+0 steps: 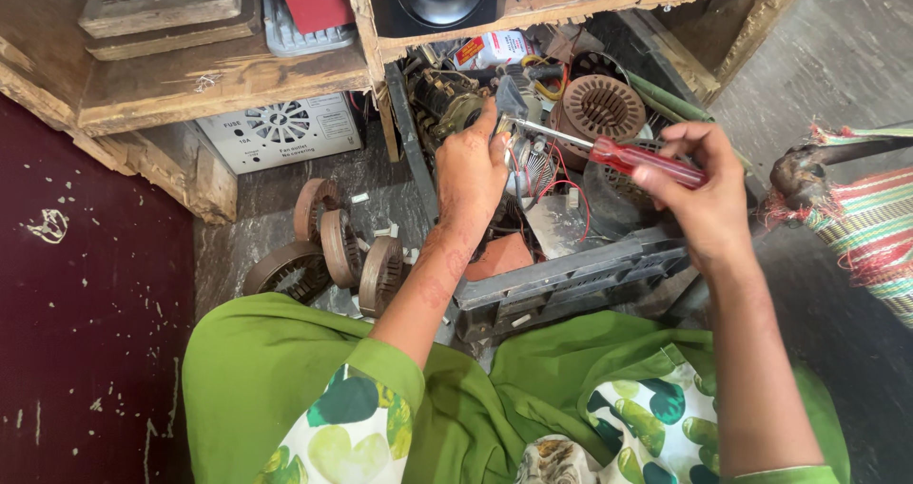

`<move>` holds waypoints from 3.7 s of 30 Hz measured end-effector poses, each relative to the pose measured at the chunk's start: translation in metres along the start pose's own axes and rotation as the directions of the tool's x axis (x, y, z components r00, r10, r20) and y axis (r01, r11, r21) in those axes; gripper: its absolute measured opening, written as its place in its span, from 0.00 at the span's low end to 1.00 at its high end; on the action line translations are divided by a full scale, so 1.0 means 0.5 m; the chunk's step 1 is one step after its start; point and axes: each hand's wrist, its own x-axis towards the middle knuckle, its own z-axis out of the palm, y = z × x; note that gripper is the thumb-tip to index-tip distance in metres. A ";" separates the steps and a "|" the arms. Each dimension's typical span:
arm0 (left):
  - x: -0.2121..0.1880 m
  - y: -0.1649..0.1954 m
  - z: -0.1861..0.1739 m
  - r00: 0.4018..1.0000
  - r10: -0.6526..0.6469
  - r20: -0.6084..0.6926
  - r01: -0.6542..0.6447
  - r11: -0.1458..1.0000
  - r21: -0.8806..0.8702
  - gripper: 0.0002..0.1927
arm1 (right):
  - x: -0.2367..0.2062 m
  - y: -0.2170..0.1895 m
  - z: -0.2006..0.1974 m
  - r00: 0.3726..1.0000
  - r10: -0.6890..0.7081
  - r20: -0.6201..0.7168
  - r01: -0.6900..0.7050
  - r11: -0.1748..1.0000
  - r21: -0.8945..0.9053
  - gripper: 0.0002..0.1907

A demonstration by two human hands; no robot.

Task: The person uses a screwdriver to work on a speaker component, then picks up and examines a fan motor assembly. They manipulate the components with both hands in a cluttered workspace.

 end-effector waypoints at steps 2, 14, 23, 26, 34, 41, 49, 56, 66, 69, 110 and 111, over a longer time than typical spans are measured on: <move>0.000 0.004 -0.001 0.997 -0.053 0.063 0.051 0.998 0.044 0.24 | 0.001 -0.011 0.004 1.000 0.014 -0.007 -0.014 0.999 0.040 0.19; -0.004 0.010 -0.011 0.984 -0.147 -0.097 0.124 0.969 -0.212 0.22 | 0.004 0.035 0.016 0.966 0.166 -0.197 -0.191 0.974 -0.119 0.11; -0.006 0.030 -0.022 0.949 -0.315 -0.025 0.305 0.934 -0.188 0.20 | 0.012 0.066 0.008 0.939 0.118 -0.322 -0.123 0.992 0.005 0.10; -0.007 0.027 -0.026 0.946 -0.300 -0.120 0.276 0.944 -0.182 0.19 | 0.002 0.073 -0.002 0.928 0.108 -0.356 -0.080 0.993 0.092 0.09; -0.013 0.008 -0.031 0.898 -0.325 -0.296 0.171 0.879 -0.445 0.19 | -0.014 0.070 0.010 0.922 -0.004 -0.388 -0.006 1.000 -0.026 0.09; -0.014 0.004 -0.033 0.866 -0.408 -0.290 0.101 0.711 -0.696 0.17 | -0.025 0.034 0.032 0.932 -0.067 -0.356 -0.089 0.911 -0.403 0.10; -0.015 -0.011 -0.017 0.878 -0.432 -0.204 0.158 0.666 -0.729 0.16 | -0.027 0.000 0.050 0.960 0.074 -0.270 -0.217 0.807 -0.549 0.14; -0.020 -0.045 -0.019 0.704 -0.642 -0.302 0.049 0.468 -0.883 0.16 | -0.031 0.008 0.056 0.979 0.021 -0.202 -0.155 0.719 -0.677 0.12; -0.063 -0.267 -0.216 0.659 -0.738 -0.146 0.257 0.404 -0.878 0.21 | -0.036 0.011 0.058 0.982 -0.006 -0.187 -0.129 0.701 -0.701 0.10; -0.087 -0.338 -0.291 0.624 -0.762 -0.174 0.239 0.398 -0.886 0.18 | -0.039 0.011 0.055 0.979 0.019 -0.203 -0.159 0.698 -0.699 0.09; -0.054 -0.078 -0.232 0.955 0.135 -0.265 -0.135 0.991 0.019 0.16 | -0.035 0.024 0.047 0.988 0.011 -0.157 -0.131 0.617 -0.776 0.11; -0.043 -0.053 -0.216 0.981 0.127 -0.150 -0.125 0.992 0.020 0.16 | -0.035 0.023 0.046 0.987 0.022 -0.158 -0.139 0.607 -0.782 0.11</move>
